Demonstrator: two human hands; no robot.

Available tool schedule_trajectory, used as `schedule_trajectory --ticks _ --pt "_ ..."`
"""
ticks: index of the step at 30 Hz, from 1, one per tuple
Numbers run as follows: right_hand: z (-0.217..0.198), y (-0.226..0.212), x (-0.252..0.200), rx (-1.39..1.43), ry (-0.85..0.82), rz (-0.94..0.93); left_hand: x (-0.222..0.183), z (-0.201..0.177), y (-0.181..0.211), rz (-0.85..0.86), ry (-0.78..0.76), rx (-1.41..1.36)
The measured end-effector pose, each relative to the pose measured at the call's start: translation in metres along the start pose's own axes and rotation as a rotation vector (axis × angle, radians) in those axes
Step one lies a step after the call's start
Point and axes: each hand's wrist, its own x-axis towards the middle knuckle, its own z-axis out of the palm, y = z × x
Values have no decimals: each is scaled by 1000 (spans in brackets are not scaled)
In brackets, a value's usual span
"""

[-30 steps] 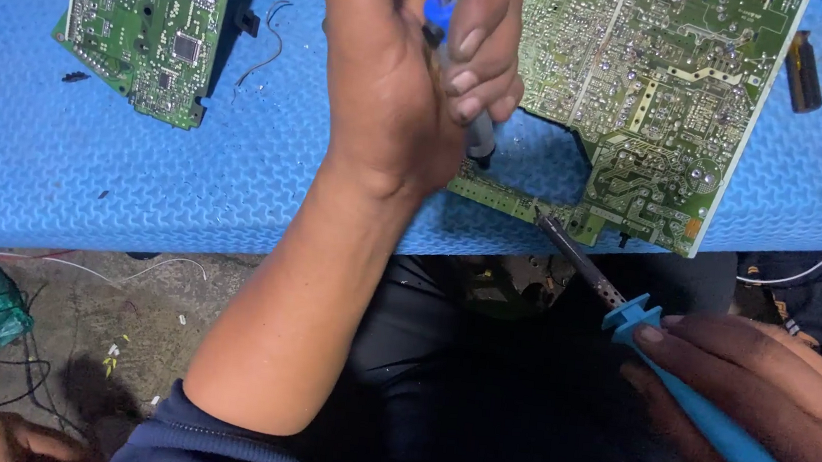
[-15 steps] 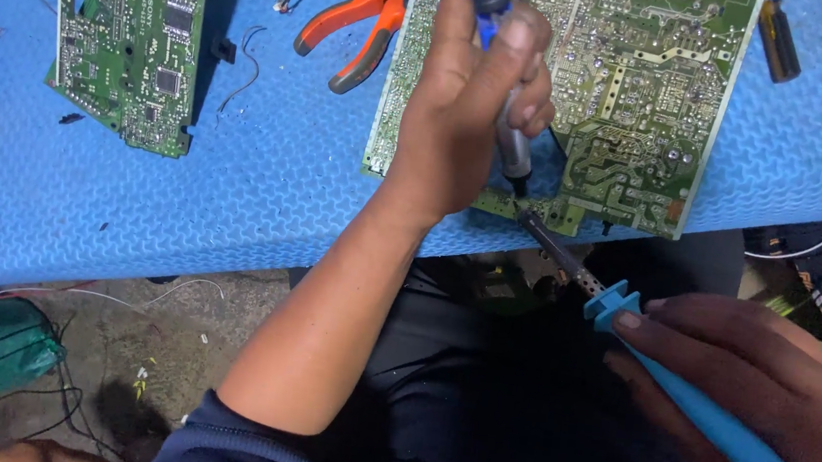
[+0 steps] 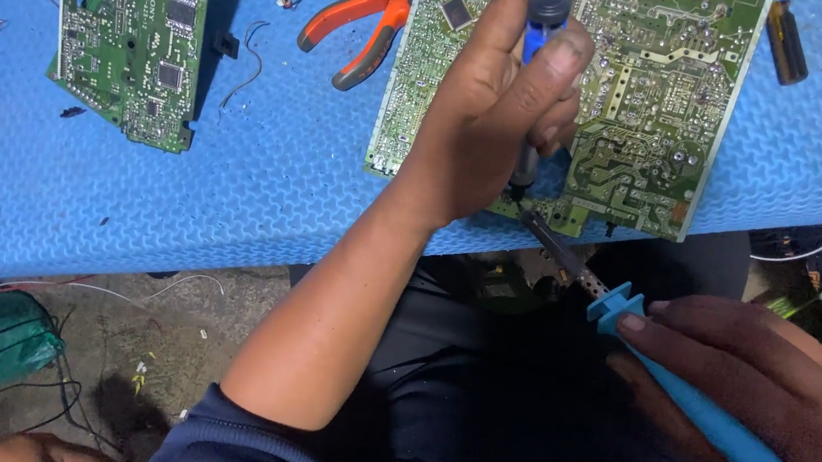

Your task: Desoldering electronic components from a circuit board using a soldering iron and a manual desoldering pump.

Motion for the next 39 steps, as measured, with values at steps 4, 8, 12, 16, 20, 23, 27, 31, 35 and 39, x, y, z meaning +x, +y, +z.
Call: schedule_trajectory --ticks 4,8,12,16,20,23,27,31,35,39 --pt "0 -3 -1 52 -10 67 0 -3 0 -33 -20 76" --pt "2 -5 1 16 25 41 1 4 8 -81 -10 122" --pt "7 -5 1 1 86 0 -1 15 26 -21 -115 303" --pt "5 -2 -1 5 37 -18 -10 14 27 -142 -128 418" --pt "9 -2 -2 10 67 15 -10 14 25 -69 -119 459" --pt "5 -8 0 11 71 35 -3 15 21 -110 -49 289" --pt "2 -5 -10 109 97 101 6 -18 -13 33 116 -255" --pt "25 19 -53 74 248 185 3 -26 18 277 219 -420" --pt "29 -5 -44 154 397 413 -8 -27 35 265 338 -578" --pt "47 -11 -19 666 598 784 -19 -11 35 234 440 -741"
